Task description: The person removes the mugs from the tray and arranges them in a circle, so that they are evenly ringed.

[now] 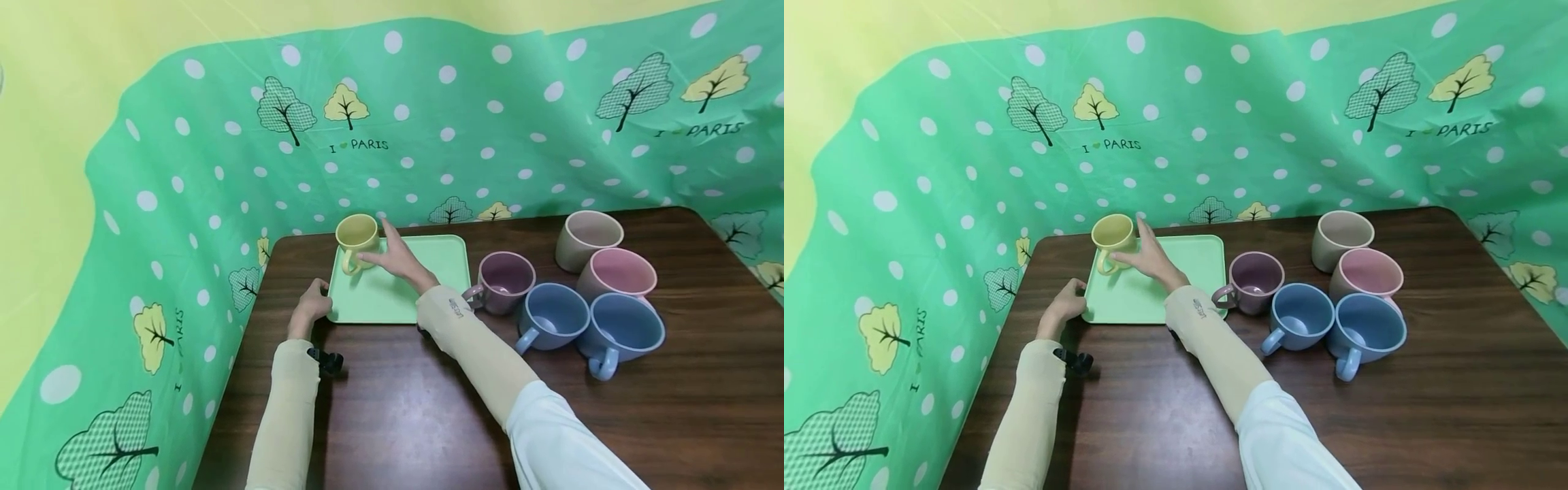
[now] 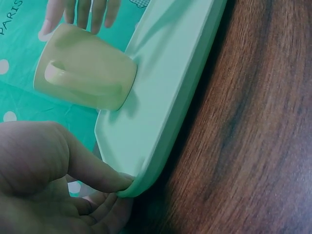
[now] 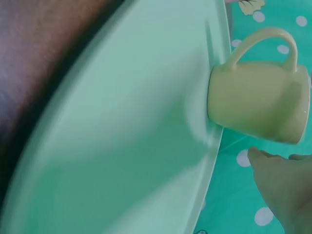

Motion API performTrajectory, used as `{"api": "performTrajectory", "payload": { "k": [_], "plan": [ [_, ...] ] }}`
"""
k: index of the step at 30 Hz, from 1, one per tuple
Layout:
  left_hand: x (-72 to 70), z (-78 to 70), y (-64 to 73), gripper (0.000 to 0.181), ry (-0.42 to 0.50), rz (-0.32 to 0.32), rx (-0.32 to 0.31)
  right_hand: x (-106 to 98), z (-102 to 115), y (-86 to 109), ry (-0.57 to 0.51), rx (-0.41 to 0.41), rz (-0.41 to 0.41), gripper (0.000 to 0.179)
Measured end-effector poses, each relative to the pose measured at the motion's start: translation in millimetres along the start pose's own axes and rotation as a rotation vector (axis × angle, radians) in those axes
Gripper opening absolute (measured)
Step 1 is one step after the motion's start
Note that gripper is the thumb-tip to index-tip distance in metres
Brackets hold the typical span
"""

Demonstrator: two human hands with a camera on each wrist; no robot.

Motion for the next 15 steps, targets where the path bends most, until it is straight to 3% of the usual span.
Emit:
{"api": "performTrajectory", "payload": {
  "k": [9,15],
  "plan": [
    [0.6,-1.9,-1.6,0.050,-0.007,-0.011,0.014,2,5,-12.1,-0.010,-0.011,0.021,0.105],
    [-1.3,-0.1,-1.7,0.051,-0.015,-0.008,0.013,2,3,-11.7,-0.026,-0.022,-0.047,0.099]
  ]
}}
Point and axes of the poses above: each hand's wrist, its own y-axis away from the middle knuckle, its own x-axis out of the palm, z = x × y, the point moved 5 cm from there along -y, towards the middle knuckle, and after that the axes turned 3 degrees about z, right-handed, at the moved point
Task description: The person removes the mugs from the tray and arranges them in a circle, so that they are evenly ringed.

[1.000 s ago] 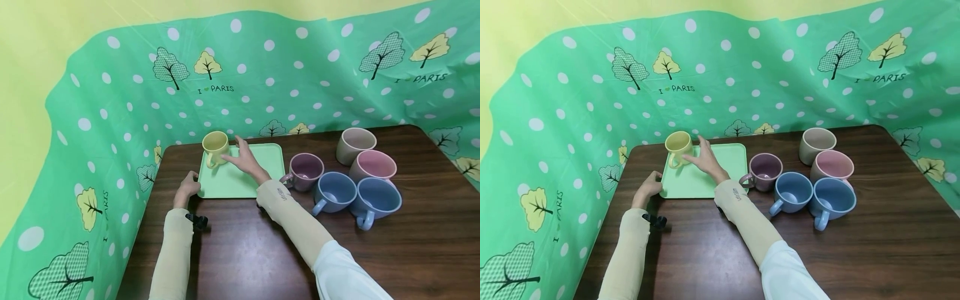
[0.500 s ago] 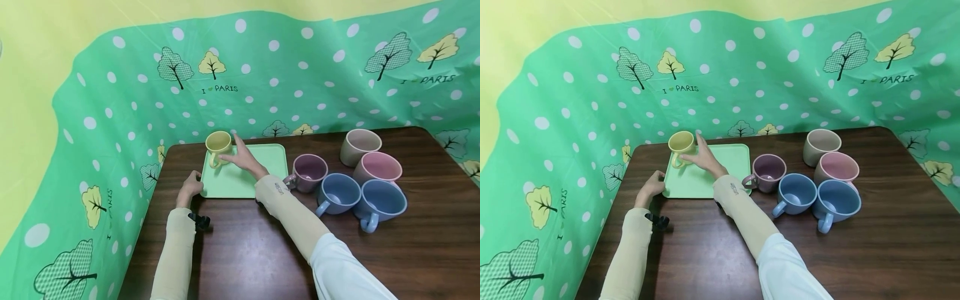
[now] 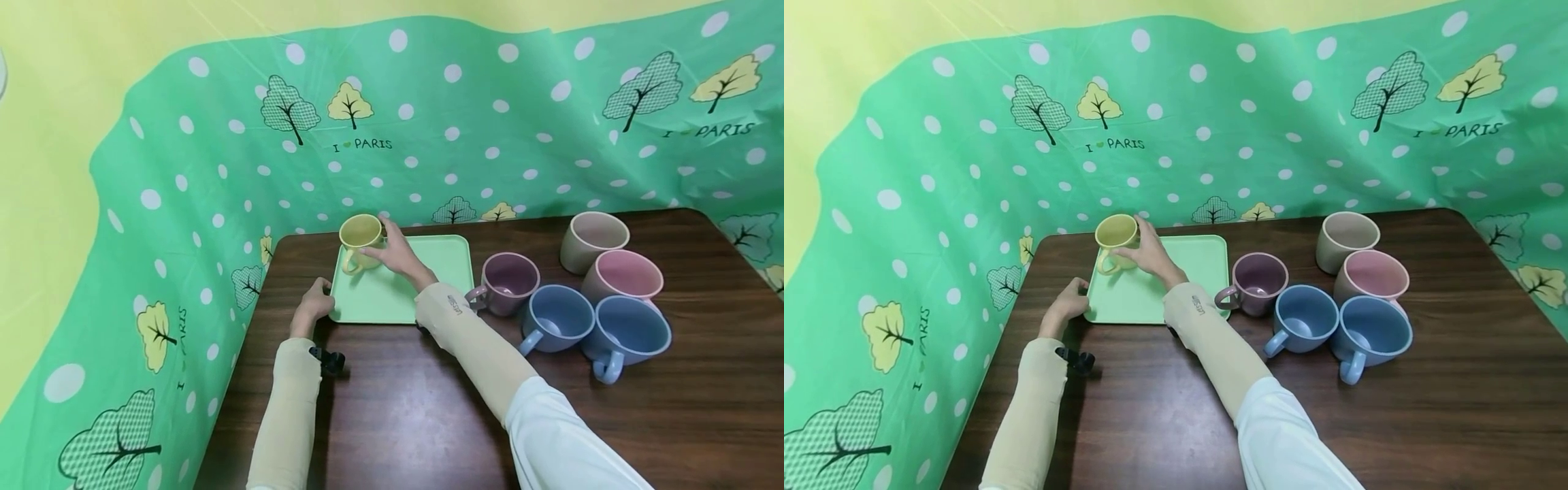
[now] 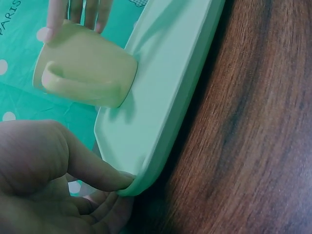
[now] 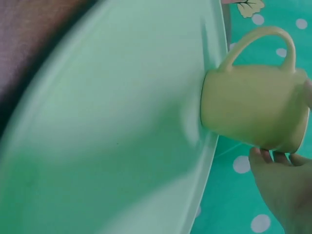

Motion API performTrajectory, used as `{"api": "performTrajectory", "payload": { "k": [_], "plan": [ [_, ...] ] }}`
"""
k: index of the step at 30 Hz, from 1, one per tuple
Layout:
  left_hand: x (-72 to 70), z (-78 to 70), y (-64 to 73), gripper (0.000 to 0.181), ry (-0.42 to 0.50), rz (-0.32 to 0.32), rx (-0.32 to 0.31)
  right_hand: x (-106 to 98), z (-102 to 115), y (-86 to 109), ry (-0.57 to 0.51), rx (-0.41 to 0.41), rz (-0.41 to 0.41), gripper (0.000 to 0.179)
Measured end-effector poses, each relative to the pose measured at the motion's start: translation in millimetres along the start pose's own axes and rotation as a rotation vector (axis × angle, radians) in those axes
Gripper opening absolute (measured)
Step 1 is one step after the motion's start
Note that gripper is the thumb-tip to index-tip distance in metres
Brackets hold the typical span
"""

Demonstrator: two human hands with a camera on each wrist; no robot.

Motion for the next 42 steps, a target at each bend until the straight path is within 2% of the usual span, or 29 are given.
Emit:
{"api": "performTrajectory", "payload": {
  "k": [7,9,16,23,32,37,42],
  "plan": [
    [-1.4,0.4,-2.1,0.050,-0.008,0.007,-0.008,-3,-6,7.6,-0.020,-0.041,-0.138,0.084],
    [-1.0,0.5,-3.1,0.049,-0.006,0.001,-0.006,-3,-8,8.0,-0.038,-0.046,-0.151,0.083],
    [-0.2,-0.9,-2.7,0.048,0.012,-0.007,-0.002,0,-6,3.6,0.013,-0.048,-0.072,0.104],
    [0.0,-0.1,-2.7,0.046,0.022,0.001,-0.023,2,-3,4.8,0.084,-0.036,-0.109,0.107],
    [1.6,1.0,-3.5,0.046,0.027,0.006,-0.031,-2,3,-0.5,0.164,0.036,0.036,0.115],
    [2.7,1.9,-4.0,0.046,0.020,0.001,-0.030,-5,7,2.9,0.234,0.048,0.046,0.116],
    [1.6,1.3,-3.2,0.045,0.013,-0.003,-0.023,-6,14,11.0,0.288,0.016,0.034,0.108]
  ]
}}
Point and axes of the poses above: each hand's wrist, its own y-axis away from the middle knuckle, its own x-axis out of the palm, z = x × y, the point moved 5 cm from there along -y, towards the middle knuckle, and after that the axes turned 3 degrees about z, right-handed, at the moved point
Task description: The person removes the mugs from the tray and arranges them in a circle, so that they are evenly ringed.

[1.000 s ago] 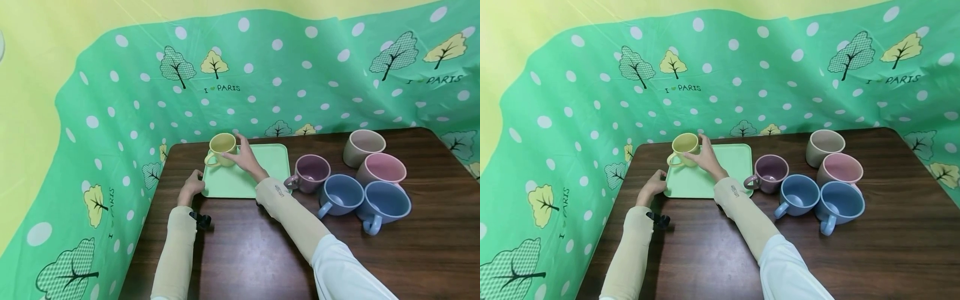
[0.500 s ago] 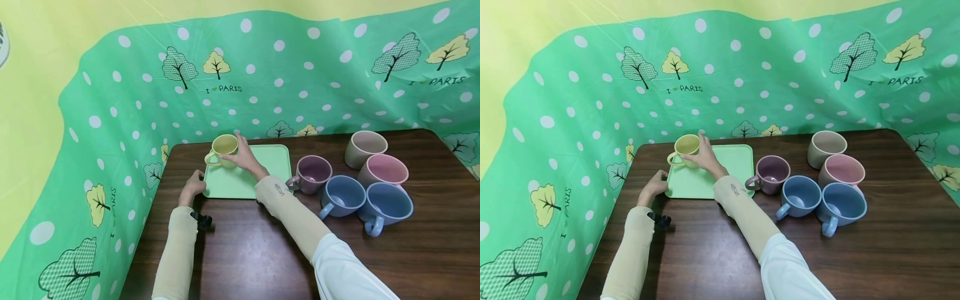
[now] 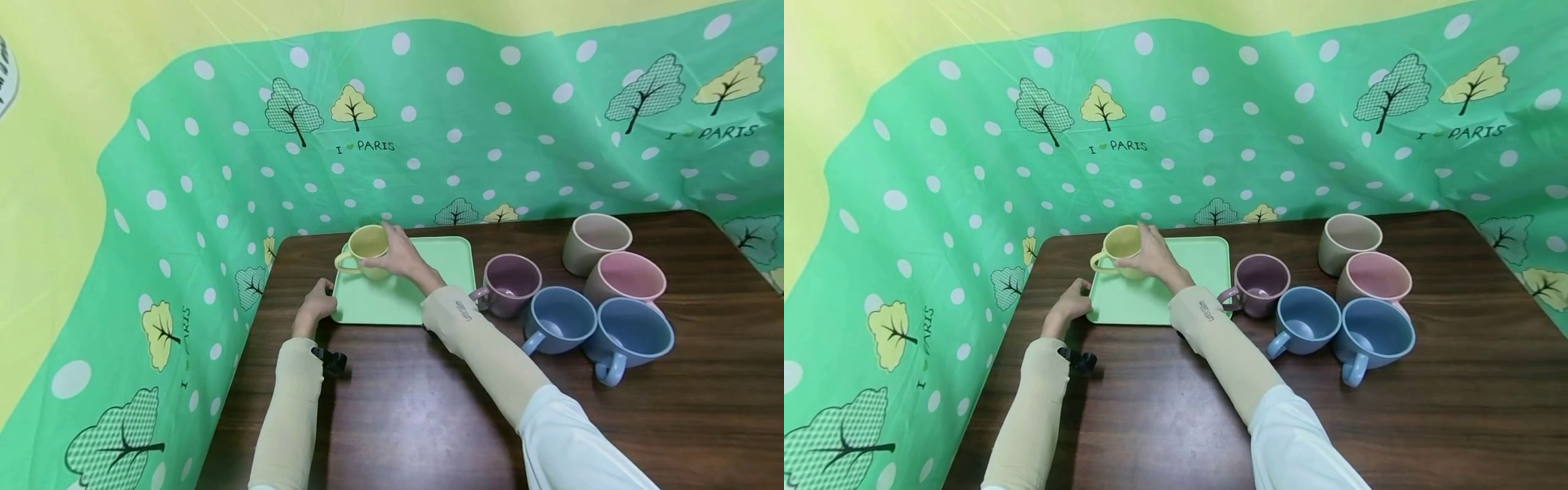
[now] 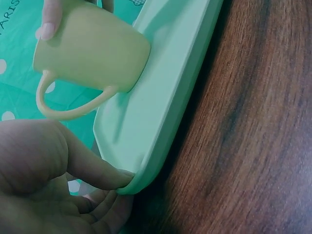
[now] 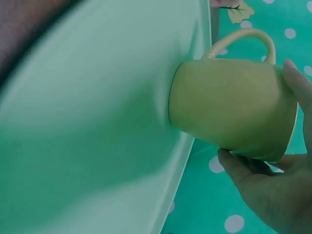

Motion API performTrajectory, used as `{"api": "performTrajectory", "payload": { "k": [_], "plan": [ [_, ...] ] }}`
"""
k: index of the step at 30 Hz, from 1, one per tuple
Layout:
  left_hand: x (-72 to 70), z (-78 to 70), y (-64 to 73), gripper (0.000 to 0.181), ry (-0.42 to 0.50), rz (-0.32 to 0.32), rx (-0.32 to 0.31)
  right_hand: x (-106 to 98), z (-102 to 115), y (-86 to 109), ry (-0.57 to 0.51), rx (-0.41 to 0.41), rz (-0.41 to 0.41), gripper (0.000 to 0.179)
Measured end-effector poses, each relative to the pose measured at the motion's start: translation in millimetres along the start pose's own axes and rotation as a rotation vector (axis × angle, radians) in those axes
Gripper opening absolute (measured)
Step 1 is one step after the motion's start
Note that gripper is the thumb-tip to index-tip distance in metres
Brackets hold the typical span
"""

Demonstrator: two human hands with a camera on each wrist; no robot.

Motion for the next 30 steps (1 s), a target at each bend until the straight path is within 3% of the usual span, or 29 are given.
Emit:
{"api": "performTrajectory", "payload": {
  "k": [9,15,30],
  "plan": [
    [-0.5,-1.7,2.1,0.044,-0.001,0.012,0.016,-7,4,17.9,0.103,-0.015,-0.042,0.102],
    [0.5,-0.9,3.6,0.043,0.009,0.012,0.015,-18,8,28.0,0.149,-0.002,-0.018,0.102],
    [-0.4,-1.8,3.6,0.045,0.015,0.022,0.008,-104,30,39.6,0.174,0.027,-0.066,0.100]
  ]
}}
Point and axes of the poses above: each hand's wrist, its own y-axis away from the middle knuckle, its own x-axis out of the palm, z = x × y, the point moved 5 cm from there along -y, towards the middle knuckle, and after that the axes turned 3 degrees about z, right-handed, at the moved point
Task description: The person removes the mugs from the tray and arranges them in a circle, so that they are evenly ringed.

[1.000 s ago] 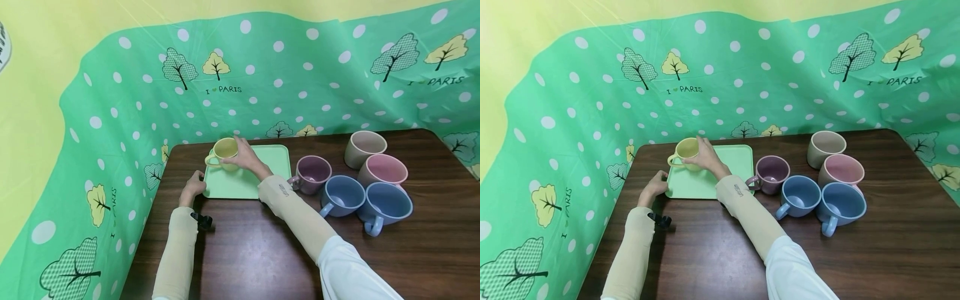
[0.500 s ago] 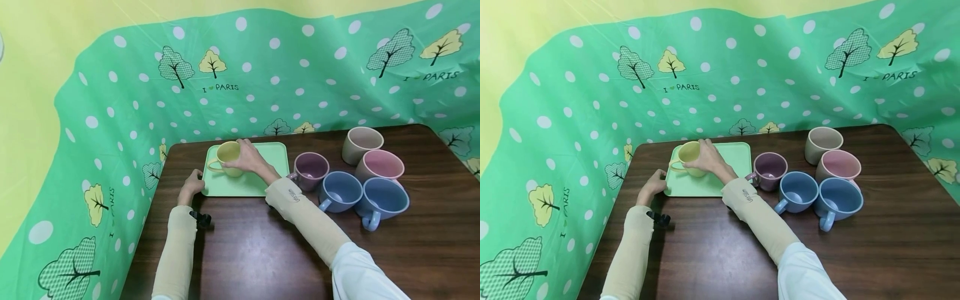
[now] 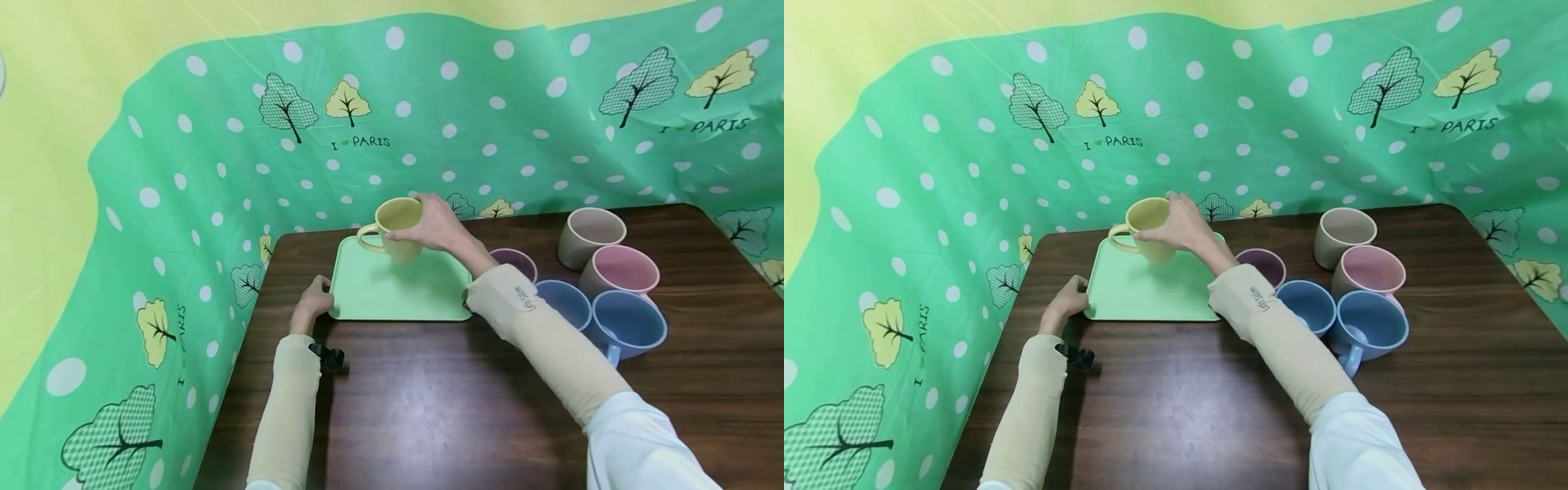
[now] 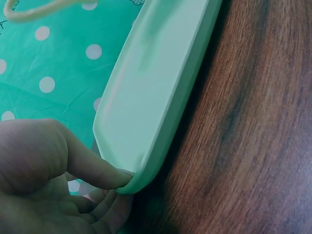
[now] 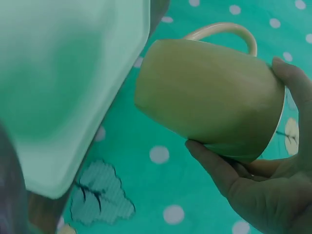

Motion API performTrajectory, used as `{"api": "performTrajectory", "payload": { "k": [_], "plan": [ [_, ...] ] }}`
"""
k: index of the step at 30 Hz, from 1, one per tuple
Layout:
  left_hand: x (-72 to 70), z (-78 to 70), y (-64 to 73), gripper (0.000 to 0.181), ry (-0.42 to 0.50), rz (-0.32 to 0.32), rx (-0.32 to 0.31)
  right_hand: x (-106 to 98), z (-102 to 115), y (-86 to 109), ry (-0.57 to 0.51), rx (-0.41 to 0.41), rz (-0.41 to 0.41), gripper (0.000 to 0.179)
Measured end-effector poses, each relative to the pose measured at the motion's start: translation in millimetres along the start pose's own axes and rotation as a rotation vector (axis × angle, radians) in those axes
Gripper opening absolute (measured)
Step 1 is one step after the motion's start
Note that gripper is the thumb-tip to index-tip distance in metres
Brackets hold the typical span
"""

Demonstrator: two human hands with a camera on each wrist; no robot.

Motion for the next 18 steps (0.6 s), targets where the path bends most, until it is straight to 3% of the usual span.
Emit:
{"api": "performTrajectory", "payload": {
  "k": [8,18],
  "plan": [
    [0.6,0.2,-0.9,0.043,0.001,0.007,0.000,-36,-13,11.0,-0.030,0.100,-0.035,0.092],
    [0.7,1.3,-1.2,0.045,-0.013,0.002,-0.005,-73,-40,31.3,-0.006,0.198,-0.072,0.098]
  ]
}}
Point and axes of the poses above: each hand's wrist, its own y-axis away from the middle knuckle, its own x-axis out of the palm, z = x × y, the point moved 5 cm from there along -y, towards the middle knuckle, and after that the axes turned 3 degrees about z, right-handed, at the moved point
